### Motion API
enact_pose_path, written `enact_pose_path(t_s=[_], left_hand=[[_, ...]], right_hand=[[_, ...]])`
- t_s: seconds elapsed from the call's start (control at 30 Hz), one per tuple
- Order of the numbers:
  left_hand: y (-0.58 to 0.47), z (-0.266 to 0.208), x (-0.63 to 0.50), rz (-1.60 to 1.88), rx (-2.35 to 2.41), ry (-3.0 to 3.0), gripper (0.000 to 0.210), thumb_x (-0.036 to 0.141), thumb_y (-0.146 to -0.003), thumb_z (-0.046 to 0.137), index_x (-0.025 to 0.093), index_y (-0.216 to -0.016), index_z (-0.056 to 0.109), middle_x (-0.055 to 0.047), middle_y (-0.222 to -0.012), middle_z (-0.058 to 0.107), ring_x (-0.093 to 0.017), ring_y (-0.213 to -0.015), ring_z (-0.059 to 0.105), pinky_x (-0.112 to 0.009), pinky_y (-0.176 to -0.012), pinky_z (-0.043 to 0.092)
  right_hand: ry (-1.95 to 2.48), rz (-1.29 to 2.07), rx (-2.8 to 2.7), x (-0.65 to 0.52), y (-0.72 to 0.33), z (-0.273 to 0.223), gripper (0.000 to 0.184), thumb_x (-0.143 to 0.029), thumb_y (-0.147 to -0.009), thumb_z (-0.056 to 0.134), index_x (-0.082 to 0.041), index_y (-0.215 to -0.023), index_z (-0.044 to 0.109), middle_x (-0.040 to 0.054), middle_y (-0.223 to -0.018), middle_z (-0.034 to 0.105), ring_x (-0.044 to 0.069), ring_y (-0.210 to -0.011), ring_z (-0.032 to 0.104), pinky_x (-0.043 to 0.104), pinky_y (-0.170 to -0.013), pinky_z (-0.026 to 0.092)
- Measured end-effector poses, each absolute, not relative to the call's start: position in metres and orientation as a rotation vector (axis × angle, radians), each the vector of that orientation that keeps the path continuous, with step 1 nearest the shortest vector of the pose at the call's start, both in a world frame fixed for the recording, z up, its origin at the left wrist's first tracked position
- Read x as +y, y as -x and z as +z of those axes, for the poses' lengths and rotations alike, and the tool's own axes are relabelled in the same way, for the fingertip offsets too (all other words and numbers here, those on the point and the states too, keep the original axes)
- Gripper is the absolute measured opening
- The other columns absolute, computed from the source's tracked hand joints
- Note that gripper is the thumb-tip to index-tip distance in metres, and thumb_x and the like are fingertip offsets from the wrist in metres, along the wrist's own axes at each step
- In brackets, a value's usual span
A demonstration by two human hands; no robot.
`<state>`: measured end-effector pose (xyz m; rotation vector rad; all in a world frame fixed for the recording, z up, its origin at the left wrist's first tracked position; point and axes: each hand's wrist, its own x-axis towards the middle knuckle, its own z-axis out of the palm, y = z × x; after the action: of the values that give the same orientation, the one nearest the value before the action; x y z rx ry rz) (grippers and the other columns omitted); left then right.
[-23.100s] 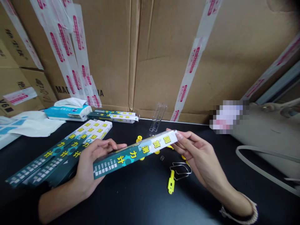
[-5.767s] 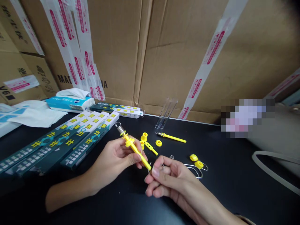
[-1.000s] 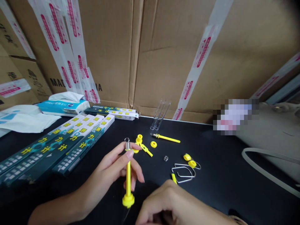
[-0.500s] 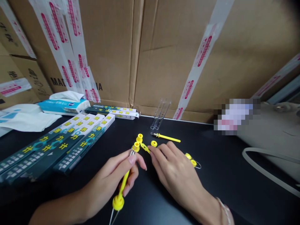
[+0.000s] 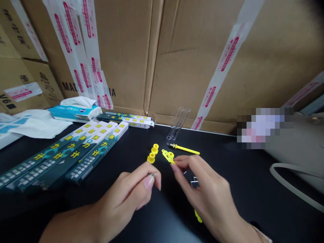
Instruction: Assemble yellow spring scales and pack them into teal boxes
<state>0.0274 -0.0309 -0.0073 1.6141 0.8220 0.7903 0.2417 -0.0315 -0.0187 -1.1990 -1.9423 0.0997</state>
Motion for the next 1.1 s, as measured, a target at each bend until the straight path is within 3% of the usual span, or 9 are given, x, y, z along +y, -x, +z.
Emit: enact_pose_path(t_s=[0.13, 0.33, 0.53, 0.67, 0.8, 0.97, 1.1], left_hand=[[-0.025, -0.009, -0.033, 0.911, 0.884, -1.828, 0.041, 0.047, -0.108, 0.029, 0.024, -0.087, 0.055, 0.007, -0.055, 0.034, -0.013, -0.046, 0.033, -0.028, -0.05, 0.028], [-0.026, -0.01, -0.031, 0.953, 1.023, -2.266, 0.022, 0.022, -0.105, 0.042, 0.023, -0.089, 0.057, 0.001, -0.071, 0.065, -0.014, -0.055, 0.06, -0.027, -0.056, 0.039], [-0.028, -0.008, -0.028, 0.94, 1.129, -2.367, 0.019, 0.02, -0.103, 0.046, 0.022, -0.096, 0.063, -0.006, -0.09, 0.077, -0.022, -0.083, 0.075, -0.028, -0.071, 0.049], [-0.027, -0.008, -0.028, 0.898, 1.123, -2.269, 0.021, 0.025, -0.104, 0.046, 0.022, -0.095, 0.064, -0.006, -0.086, 0.075, -0.022, -0.077, 0.073, -0.028, -0.067, 0.048], [-0.027, -0.007, -0.028, 0.879, 0.973, -2.091, 0.027, 0.03, -0.106, 0.04, 0.023, -0.098, 0.064, -0.002, -0.082, 0.072, -0.018, -0.07, 0.069, -0.025, -0.067, 0.05], [-0.032, 0.001, -0.023, 0.846, 0.948, -2.078, 0.037, 0.031, -0.108, 0.031, 0.02, -0.096, 0.065, -0.003, -0.088, 0.071, -0.017, -0.077, 0.066, -0.026, -0.076, 0.052], [-0.037, 0.007, -0.022, 0.736, 0.98, -2.054, 0.042, 0.032, -0.108, 0.026, 0.02, -0.096, 0.065, -0.001, -0.083, 0.065, -0.015, -0.073, 0.062, -0.025, -0.071, 0.049]], right_hand=[[1.026, 0.747, -1.631, -0.046, -0.233, -0.008, 0.011, -0.03, -0.101, 0.062, -0.023, -0.094, 0.066, 0.004, -0.095, 0.078, 0.017, -0.085, 0.077, 0.026, -0.077, 0.063], [0.859, 1.254, -1.336, -0.056, -0.223, -0.014, 0.012, -0.034, -0.102, 0.062, -0.025, -0.097, 0.067, 0.0052, -0.114, 0.079, 0.019, -0.101, 0.077, 0.032, -0.094, 0.063], [0.848, 1.307, -1.316, -0.055, -0.225, -0.021, 0.011, -0.035, -0.102, 0.062, -0.026, -0.099, 0.068, 0.0035, -0.111, 0.079, 0.02, -0.109, 0.075, 0.035, -0.099, 0.059], [0.834, 1.316, -1.327, -0.057, -0.226, -0.021, 0.01, -0.034, -0.101, 0.063, -0.026, -0.1, 0.068, 0.0054, -0.12, 0.078, 0.021, -0.109, 0.075, 0.036, -0.099, 0.059], [0.886, 1.286, -1.339, -0.058, -0.227, -0.017, 0.012, -0.036, -0.1, 0.065, -0.025, -0.099, 0.07, 0.0054, -0.114, 0.079, 0.019, -0.1, 0.076, 0.033, -0.096, 0.06], [0.96, 1.236, -1.319, -0.059, -0.226, -0.013, 0.014, -0.04, -0.098, 0.067, -0.027, -0.097, 0.071, 0.0018, -0.113, 0.079, 0.014, -0.092, 0.074, 0.025, -0.091, 0.058], [0.958, 1.217, -1.354, -0.058, -0.226, -0.01, 0.015, -0.041, -0.1, 0.065, -0.027, -0.099, 0.07, 0.0007, -0.101, 0.082, 0.014, -0.088, 0.073, 0.024, -0.088, 0.057]])
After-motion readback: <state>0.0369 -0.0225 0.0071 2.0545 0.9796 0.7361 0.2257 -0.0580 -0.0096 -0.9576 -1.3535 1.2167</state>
